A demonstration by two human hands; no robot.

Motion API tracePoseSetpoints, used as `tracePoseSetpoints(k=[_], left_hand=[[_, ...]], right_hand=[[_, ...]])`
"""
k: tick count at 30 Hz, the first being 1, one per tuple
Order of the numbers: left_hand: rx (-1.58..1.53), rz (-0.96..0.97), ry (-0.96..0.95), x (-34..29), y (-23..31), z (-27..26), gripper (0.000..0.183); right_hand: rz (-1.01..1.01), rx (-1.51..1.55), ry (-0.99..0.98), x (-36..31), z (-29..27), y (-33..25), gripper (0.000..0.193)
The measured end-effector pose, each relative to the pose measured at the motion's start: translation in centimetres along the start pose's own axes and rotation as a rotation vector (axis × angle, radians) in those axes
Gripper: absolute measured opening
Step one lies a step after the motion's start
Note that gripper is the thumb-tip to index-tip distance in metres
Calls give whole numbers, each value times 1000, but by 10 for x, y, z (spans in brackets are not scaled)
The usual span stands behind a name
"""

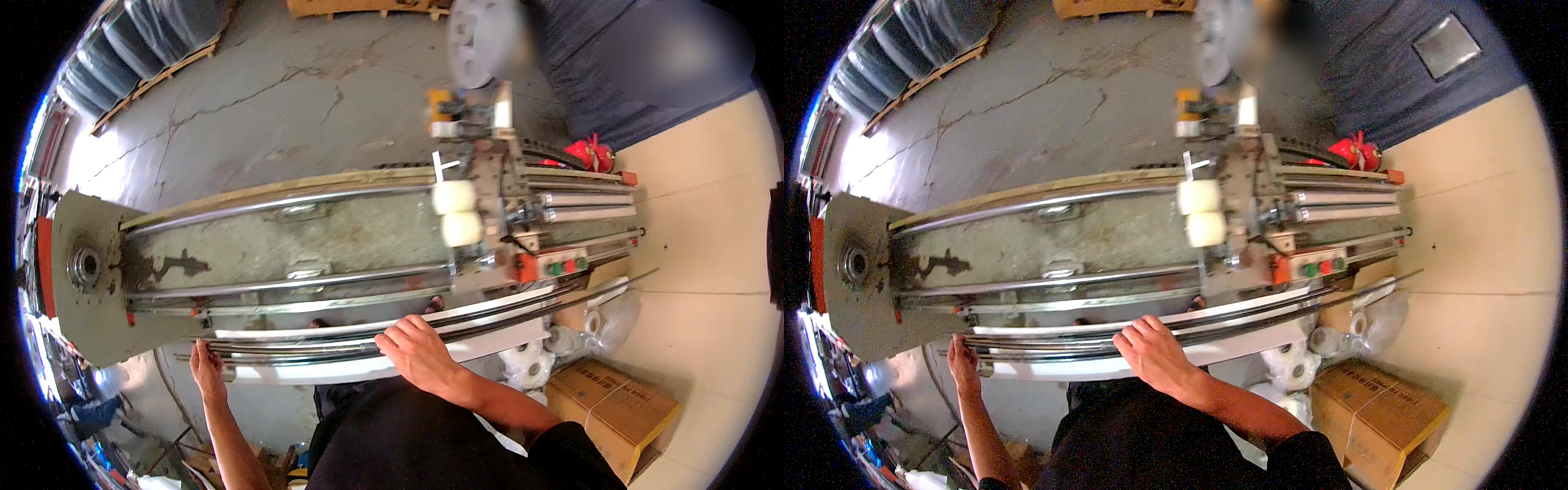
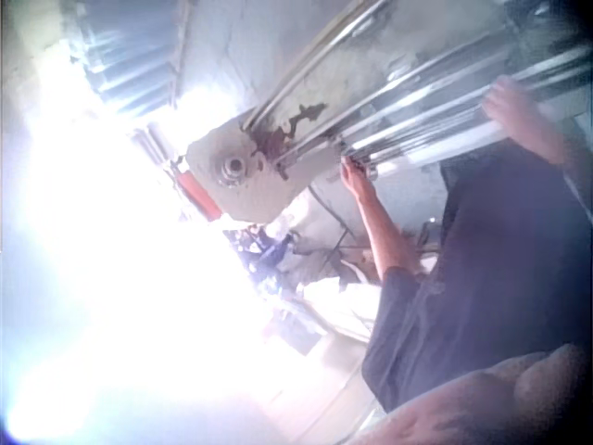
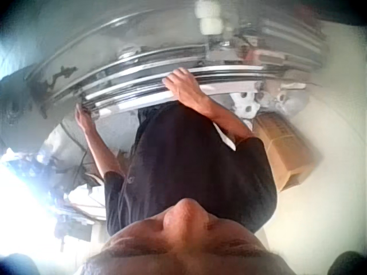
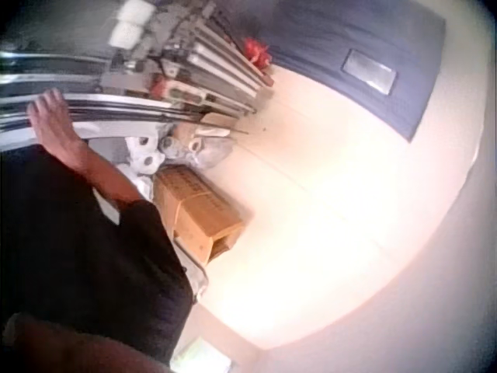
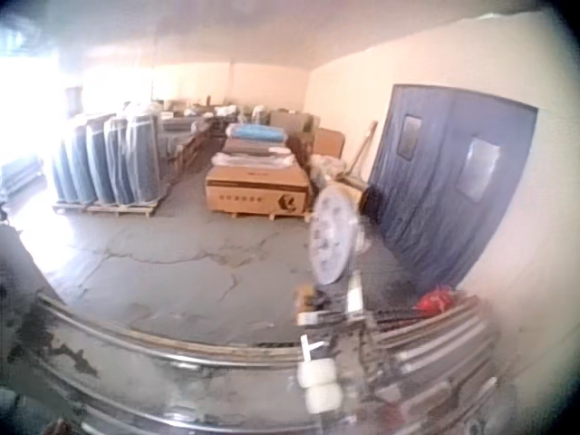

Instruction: The person feeds a metal rod through rollers on an industrial fabrication machine and applies pieces of tape to cylindrical components mounted on the rod. They then move the rod along the machine's tracks while monitoring the assembly.

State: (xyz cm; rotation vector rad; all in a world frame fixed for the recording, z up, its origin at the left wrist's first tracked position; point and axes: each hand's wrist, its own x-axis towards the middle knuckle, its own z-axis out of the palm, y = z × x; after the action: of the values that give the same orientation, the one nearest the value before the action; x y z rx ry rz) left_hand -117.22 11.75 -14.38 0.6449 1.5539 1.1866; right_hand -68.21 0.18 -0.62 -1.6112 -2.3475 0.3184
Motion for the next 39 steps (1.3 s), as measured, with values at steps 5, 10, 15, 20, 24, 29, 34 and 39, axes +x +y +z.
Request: tracePoseSetpoints(k=[5, 10, 15, 20, 24, 29, 34, 39], left_hand=[[-23, 74, -175, -51, 5, 133, 24], [-98, 82, -256, -81, 26, 230, 22], [1, 101, -159, -105, 53, 307, 25], [114, 130, -152, -106, 73, 341, 26], [58, 59, -104, -80, 79, 363, 31], [162, 62, -59, -54, 76, 364, 29], [132, -3, -80, -41, 70, 359, 26], [671, 644, 198, -57, 88, 398, 26]], right_hand=[[63, -177, 129, -41, -91, 121, 17], [96, -180, 295, -52, -140, 224, 17], [106, -155, 292, -59, -155, 292, 21], [133, -41, 347, -52, -151, 319, 15], [144, -30, 291, -41, -148, 328, 22], [137, 7, 281, -26, -140, 333, 20], [172, 26, 272, -16, -134, 332, 18], [195, 7, 220, -14, -136, 332, 23]])
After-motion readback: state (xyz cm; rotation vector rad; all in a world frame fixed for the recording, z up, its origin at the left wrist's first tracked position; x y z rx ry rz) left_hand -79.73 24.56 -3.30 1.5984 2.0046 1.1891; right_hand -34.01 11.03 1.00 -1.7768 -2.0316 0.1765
